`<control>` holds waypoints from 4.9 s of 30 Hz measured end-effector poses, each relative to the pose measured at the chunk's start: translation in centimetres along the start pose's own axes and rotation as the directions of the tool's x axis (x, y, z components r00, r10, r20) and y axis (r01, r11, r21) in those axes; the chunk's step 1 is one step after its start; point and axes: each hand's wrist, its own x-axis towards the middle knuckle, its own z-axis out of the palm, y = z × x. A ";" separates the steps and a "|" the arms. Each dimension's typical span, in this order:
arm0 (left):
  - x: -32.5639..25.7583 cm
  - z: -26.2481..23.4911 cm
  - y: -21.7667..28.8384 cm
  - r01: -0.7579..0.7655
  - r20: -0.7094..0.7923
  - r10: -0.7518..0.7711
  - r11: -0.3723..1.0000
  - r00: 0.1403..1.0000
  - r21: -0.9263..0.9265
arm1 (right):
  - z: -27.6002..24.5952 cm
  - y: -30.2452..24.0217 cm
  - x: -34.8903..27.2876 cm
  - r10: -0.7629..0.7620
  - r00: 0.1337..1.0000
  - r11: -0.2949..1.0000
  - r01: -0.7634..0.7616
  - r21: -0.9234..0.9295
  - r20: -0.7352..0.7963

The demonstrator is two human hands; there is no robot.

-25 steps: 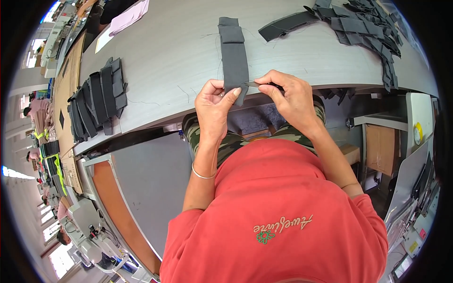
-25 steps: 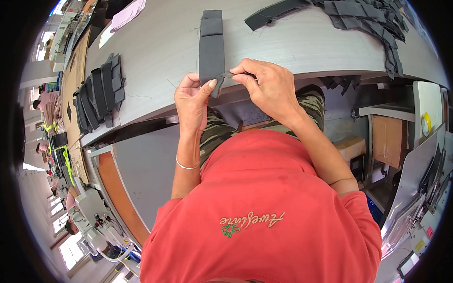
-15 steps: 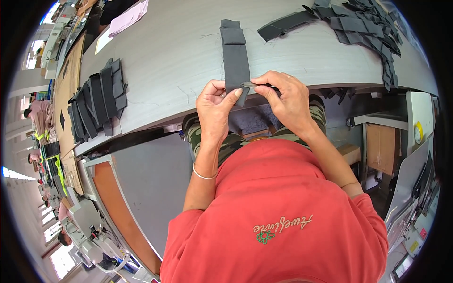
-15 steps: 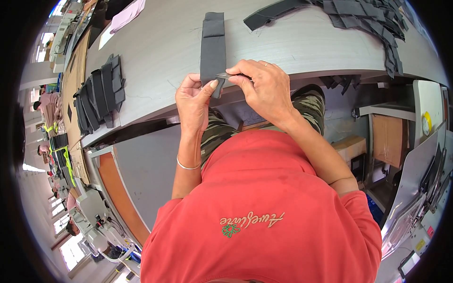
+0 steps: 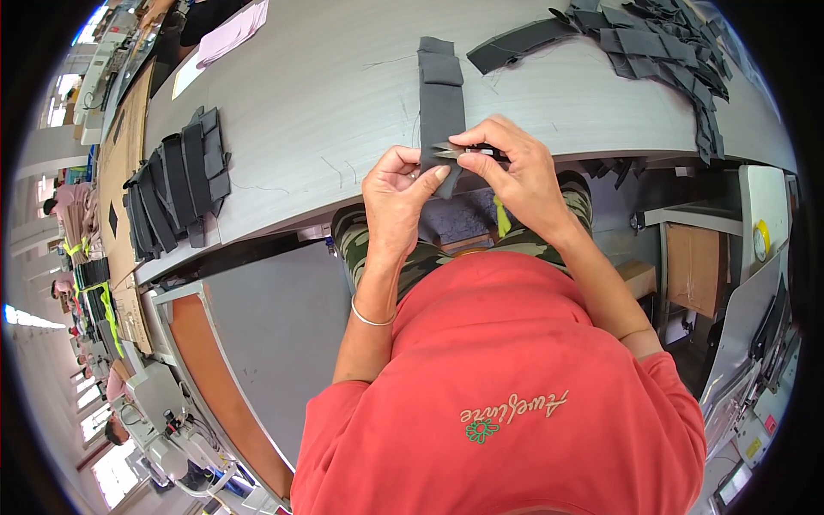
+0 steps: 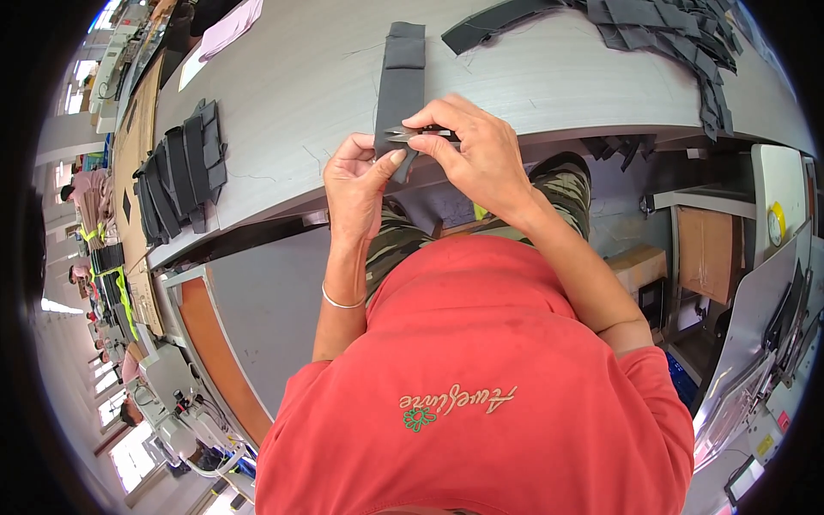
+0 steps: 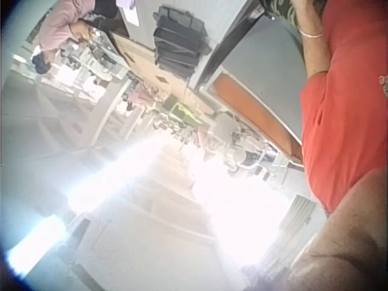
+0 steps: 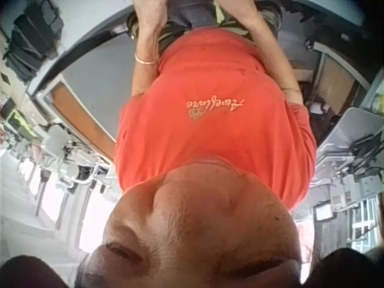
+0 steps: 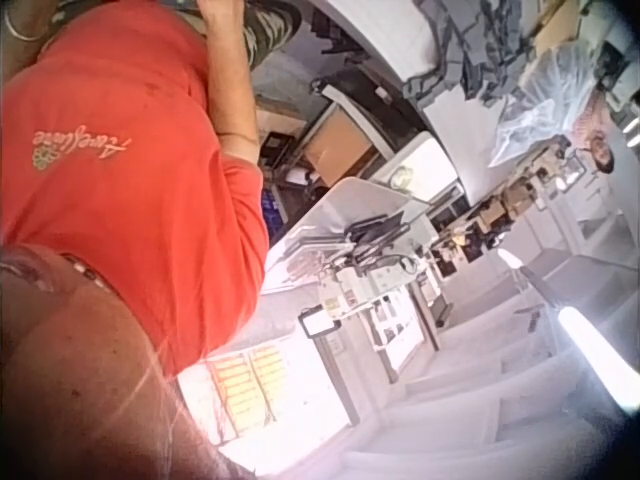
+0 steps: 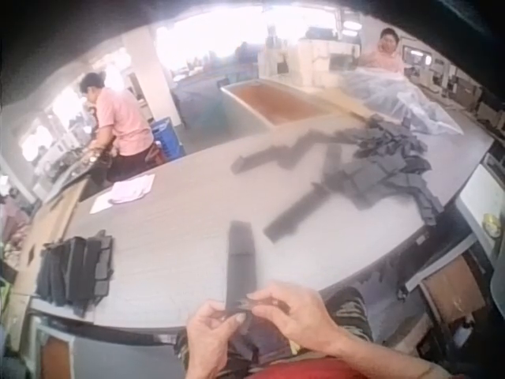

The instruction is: Trimming excess threads and material from small black fabric components using hand snips.

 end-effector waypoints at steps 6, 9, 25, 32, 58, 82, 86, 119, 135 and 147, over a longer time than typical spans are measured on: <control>-0.1 0.1 0.1 0.019 0.019 -0.019 1.000 1.000 0.006 | 0.1 0.1 0.2 -0.063 0.998 0.995 0.062 -0.075 -0.009; -0.2 0.1 0.2 0.016 0.031 -0.016 1.000 0.999 0.002 | -0.2 -0.2 0.2 0.029 0.997 0.998 -0.025 -0.057 0.071; -0.2 0.0 0.2 0.062 0.045 -0.063 0.998 0.997 0.016 | 0.0 0.8 0.2 -0.134 0.991 0.984 0.132 -0.118 -0.007; -0.1 -0.2 0.1 0.071 0.067 -0.071 0.997 0.995 0.008 | -0.2 1.4 0.5 -0.193 0.981 0.979 0.194 -0.064 0.021; -0.3 0.0 -1.4 0.388 0.271 -0.292 0.808 0.917 -0.444 | 0.7 0.0 -0.8 0.098 0.994 0.985 -0.105 0.137 0.057; -0.3 0.3 0.2 0.319 0.349 -0.272 0.944 0.897 -0.085 | 0.2 0.4 0.4 0.280 0.951 0.800 -0.306 0.515 0.130; -0.2 -0.2 0.1 0.329 0.383 -0.244 0.929 0.891 -0.173 | 0.3 0.4 0.6 0.233 0.970 0.856 -0.237 0.459 0.067; -0.1 -0.8 -0.2 0.396 0.310 -0.268 0.772 0.912 -0.497 | -0.9 1.4 -0.6 0.126 0.955 0.926 -0.210 0.313 0.268; 0.0 -1.6 -0.3 0.357 0.357 -0.215 0.843 0.909 -0.402 | -2.1 2.4 -1.4 0.077 0.984 0.940 -0.125 0.318 0.159; 2.0 2.5 0.3 0.017 0.063 -0.031 0.978 0.998 0.210 | -2.8 1.4 -1.9 0.024 0.990 0.999 -0.020 -0.029 0.142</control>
